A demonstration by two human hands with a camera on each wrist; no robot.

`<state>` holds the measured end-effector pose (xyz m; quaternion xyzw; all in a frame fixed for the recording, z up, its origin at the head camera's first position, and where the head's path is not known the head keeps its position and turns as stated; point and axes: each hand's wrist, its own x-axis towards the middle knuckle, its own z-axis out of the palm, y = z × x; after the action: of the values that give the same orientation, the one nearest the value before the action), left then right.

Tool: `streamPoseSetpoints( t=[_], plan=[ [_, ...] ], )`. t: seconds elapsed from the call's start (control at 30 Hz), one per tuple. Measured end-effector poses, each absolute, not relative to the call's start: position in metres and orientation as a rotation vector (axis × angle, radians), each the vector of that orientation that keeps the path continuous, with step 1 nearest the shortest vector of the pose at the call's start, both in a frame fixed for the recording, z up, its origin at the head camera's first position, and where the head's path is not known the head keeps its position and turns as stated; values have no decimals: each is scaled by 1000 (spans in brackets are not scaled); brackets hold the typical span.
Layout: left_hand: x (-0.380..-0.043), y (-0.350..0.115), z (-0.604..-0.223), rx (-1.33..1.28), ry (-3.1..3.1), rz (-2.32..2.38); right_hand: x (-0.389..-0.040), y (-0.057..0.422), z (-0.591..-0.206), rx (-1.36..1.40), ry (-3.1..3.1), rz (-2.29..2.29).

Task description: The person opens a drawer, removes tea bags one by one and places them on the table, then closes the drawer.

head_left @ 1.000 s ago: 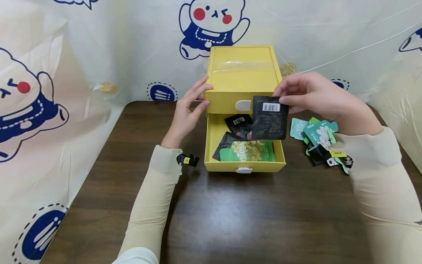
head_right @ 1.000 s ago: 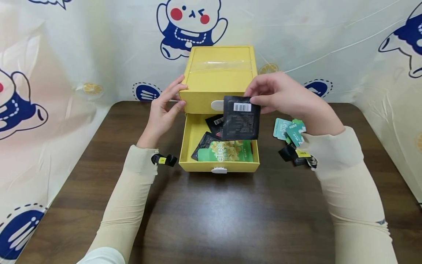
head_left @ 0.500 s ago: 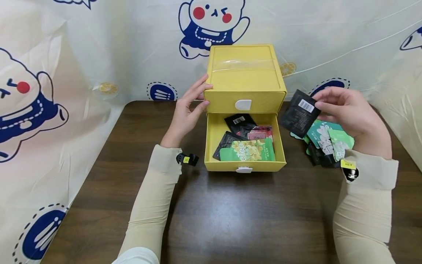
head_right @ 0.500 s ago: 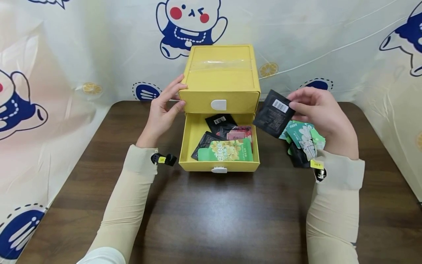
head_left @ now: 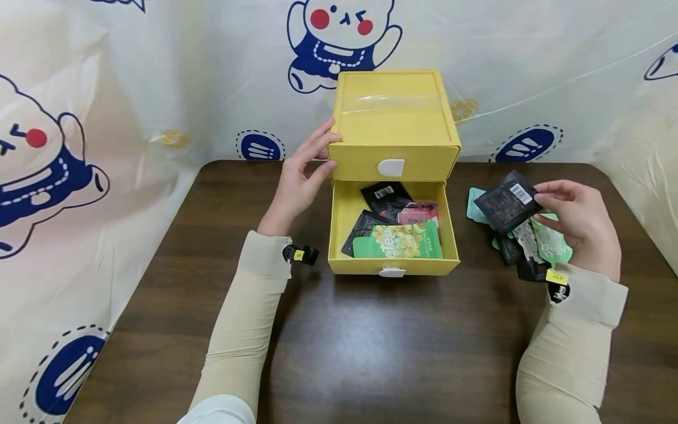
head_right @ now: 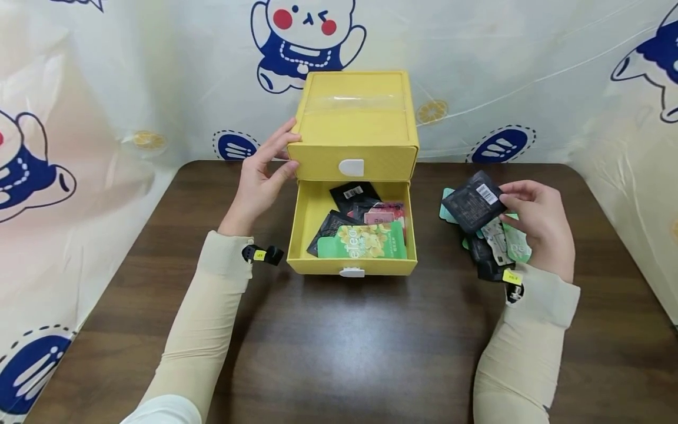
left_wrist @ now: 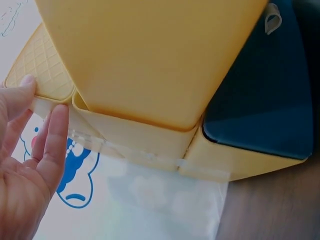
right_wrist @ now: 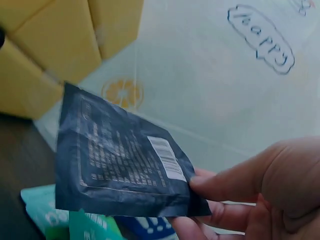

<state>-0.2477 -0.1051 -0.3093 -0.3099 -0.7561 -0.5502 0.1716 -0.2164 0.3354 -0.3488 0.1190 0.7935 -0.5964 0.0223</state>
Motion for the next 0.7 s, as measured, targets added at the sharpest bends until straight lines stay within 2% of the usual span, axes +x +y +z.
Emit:
streamPoseSetpoints(
  t=[0.23, 0.7],
  plan=[
    [-249, -104, -311, -869, -2132, -1574, -219, 346, -366, 603, 2349, -1871],
    [-248, -103, -312, -865, -2120, -1588, -222, 348, -383, 764, 2565, -1515]
  ],
)
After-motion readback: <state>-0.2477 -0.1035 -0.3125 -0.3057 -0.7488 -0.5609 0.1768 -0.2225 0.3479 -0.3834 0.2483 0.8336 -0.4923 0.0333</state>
